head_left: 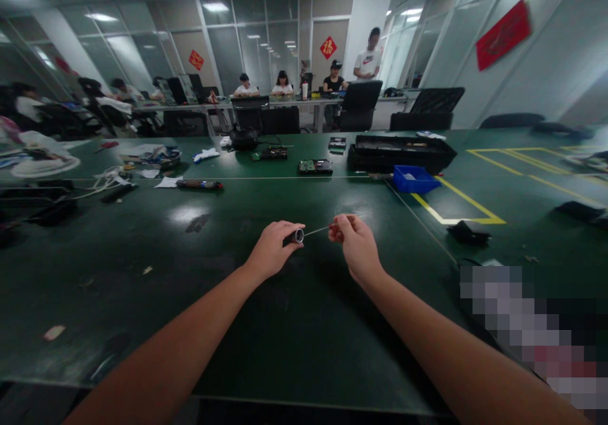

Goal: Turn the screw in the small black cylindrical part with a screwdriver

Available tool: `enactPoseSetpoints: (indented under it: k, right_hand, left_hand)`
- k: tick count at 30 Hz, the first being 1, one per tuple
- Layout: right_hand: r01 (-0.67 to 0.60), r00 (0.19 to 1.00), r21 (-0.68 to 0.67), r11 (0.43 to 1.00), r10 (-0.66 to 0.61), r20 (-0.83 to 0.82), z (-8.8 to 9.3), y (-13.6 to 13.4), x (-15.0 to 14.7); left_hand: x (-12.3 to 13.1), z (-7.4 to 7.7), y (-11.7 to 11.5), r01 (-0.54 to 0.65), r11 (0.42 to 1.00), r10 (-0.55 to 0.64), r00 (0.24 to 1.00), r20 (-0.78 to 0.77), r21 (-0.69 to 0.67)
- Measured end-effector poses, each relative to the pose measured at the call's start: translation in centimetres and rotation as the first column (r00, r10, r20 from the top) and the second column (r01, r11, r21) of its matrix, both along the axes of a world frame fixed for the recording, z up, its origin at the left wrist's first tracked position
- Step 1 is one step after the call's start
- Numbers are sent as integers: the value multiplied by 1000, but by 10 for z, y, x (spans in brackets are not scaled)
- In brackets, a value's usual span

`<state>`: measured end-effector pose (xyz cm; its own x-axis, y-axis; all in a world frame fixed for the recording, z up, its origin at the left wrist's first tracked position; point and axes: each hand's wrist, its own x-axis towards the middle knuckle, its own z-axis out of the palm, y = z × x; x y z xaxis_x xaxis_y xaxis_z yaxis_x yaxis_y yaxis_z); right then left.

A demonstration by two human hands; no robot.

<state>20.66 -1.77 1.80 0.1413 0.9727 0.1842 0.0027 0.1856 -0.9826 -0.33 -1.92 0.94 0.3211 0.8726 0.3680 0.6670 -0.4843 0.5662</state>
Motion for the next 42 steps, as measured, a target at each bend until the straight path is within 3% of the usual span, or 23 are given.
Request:
enactPoseSetpoints:
  k: [4,12,26,33,42]
  right_hand:
    - [-26,986,85,996,12,164,4,-4,-1]
    - [-41,966,154,987,0,259,3,-8,-4]
    - [6,964,175,985,-52,260,10,-16,-5]
    - [-63,968,152,986,23,252,2,-10,-6]
    - [78,934,224,971,-150,324,10,-13,0]
  left_hand:
    - [0,0,-1,-2,1000,2,1000,12,4]
    - [1,0,0,-18,999,18,1000,12,31]
    - [0,-1,0,-30,999,31,997,68,-14]
    - [1,-1,0,-1,1000,2,999,46,-25]
    - [1,-3,0,16,998,-14,1000,21,-68]
